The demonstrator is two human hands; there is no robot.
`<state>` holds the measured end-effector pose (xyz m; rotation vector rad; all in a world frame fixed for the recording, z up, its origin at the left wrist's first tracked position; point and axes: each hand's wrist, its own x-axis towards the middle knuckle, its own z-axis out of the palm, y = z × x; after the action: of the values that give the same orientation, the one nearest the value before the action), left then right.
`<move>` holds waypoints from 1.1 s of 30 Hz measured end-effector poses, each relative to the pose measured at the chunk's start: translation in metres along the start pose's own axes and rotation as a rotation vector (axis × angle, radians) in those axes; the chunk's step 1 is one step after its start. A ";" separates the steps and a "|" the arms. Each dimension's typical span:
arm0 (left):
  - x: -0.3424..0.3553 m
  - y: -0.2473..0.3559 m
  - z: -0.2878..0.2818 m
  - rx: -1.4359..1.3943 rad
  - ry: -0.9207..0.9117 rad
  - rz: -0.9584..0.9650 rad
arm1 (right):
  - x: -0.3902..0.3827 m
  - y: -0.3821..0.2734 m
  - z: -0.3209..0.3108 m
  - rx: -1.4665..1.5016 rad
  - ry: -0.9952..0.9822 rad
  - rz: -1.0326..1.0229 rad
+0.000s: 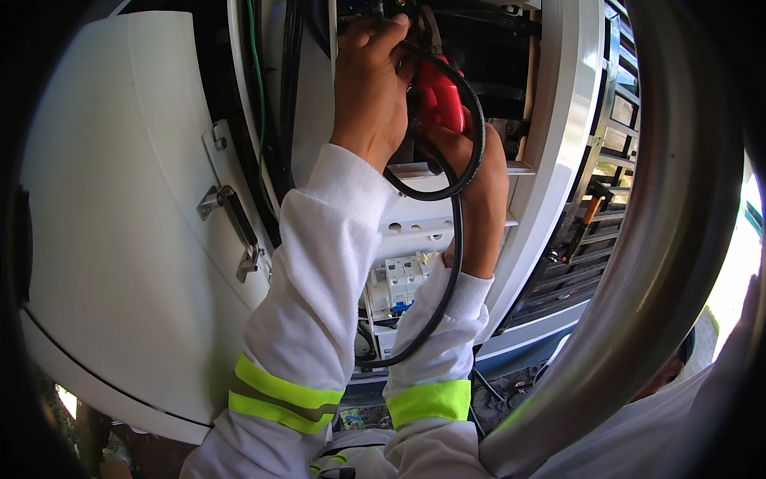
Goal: The person opens an electrical panel on a large machine and uses red-handled pliers to strip and adjust wires inside. They repeatedly reach into the panel, manipulate cables, and reposition components while standing in an outdoor workshop area.
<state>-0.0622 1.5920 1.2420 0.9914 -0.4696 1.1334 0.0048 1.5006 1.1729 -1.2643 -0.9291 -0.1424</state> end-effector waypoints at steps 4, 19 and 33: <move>-0.003 0.008 0.009 -0.125 -0.049 0.208 | -0.001 0.002 -0.017 -0.111 -0.040 -0.088; -0.064 0.056 0.012 -0.210 -0.306 -0.015 | -0.093 -0.062 -0.048 -0.761 0.310 -0.252; -0.115 0.043 0.014 0.361 -0.344 0.175 | -0.185 -0.031 -0.010 -0.621 0.419 -0.309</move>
<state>-0.1441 1.5227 1.1809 1.4969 -0.6504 1.2341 -0.1262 1.4105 1.0736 -1.5610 -0.7245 -0.9624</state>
